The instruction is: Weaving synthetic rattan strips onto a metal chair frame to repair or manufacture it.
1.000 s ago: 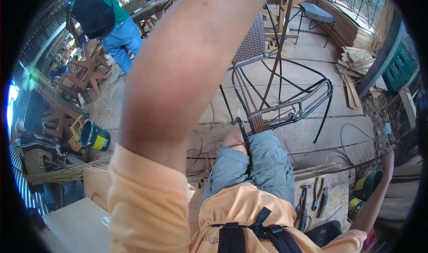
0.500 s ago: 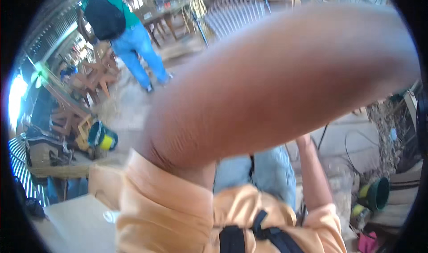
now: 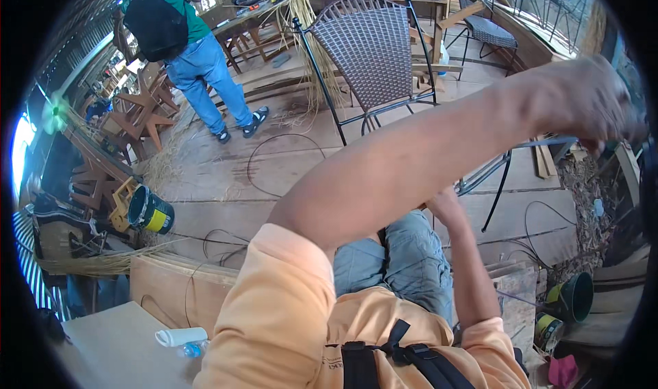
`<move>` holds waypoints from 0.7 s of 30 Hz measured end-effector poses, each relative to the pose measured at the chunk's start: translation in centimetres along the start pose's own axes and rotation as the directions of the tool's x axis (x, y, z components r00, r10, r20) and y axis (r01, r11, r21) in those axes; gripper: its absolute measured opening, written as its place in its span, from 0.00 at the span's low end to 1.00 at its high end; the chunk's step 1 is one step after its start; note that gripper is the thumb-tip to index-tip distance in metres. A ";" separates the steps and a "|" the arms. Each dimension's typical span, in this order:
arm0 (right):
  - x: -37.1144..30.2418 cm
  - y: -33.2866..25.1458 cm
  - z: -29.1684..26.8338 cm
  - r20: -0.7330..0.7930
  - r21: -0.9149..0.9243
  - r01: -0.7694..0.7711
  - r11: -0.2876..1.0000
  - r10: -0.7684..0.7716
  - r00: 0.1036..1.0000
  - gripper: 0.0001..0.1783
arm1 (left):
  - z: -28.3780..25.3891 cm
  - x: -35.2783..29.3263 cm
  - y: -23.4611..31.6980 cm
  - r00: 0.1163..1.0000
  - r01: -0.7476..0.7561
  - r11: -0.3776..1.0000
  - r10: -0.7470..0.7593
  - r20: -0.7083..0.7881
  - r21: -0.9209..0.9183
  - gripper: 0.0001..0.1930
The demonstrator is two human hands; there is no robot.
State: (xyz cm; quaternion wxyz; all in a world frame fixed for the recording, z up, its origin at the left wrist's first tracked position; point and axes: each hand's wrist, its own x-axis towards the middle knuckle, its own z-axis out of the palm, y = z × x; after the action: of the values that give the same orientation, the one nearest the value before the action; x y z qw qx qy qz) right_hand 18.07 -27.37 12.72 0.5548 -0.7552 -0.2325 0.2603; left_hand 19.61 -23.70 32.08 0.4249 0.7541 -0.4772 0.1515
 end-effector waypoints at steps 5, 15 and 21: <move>-2.8 -1.3 -13.9 -0.719 0.491 0.791 0.364 -0.343 0.604 0.12 | -0.8 -9.4 -11.2 0.861 0.438 0.858 -0.486 0.147 0.268 0.38; 3.6 8.7 -2.1 -0.209 -0.102 0.232 0.967 -0.248 0.946 0.14 | 0.0 -0.7 0.6 0.986 0.058 0.869 -0.128 -0.110 -0.491 0.24; -6.0 -1.4 -22.5 -0.558 0.484 0.821 0.302 -0.617 0.555 0.15 | 1.4 -14.4 -11.0 0.652 0.578 0.749 -0.663 0.369 0.323 0.20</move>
State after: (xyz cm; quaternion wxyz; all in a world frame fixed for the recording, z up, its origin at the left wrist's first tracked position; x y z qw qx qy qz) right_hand 28.13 -46.92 20.48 0.8777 -0.3195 -0.3528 -0.0567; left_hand 21.53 -14.24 16.61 0.2562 0.9194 -0.2605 -0.1456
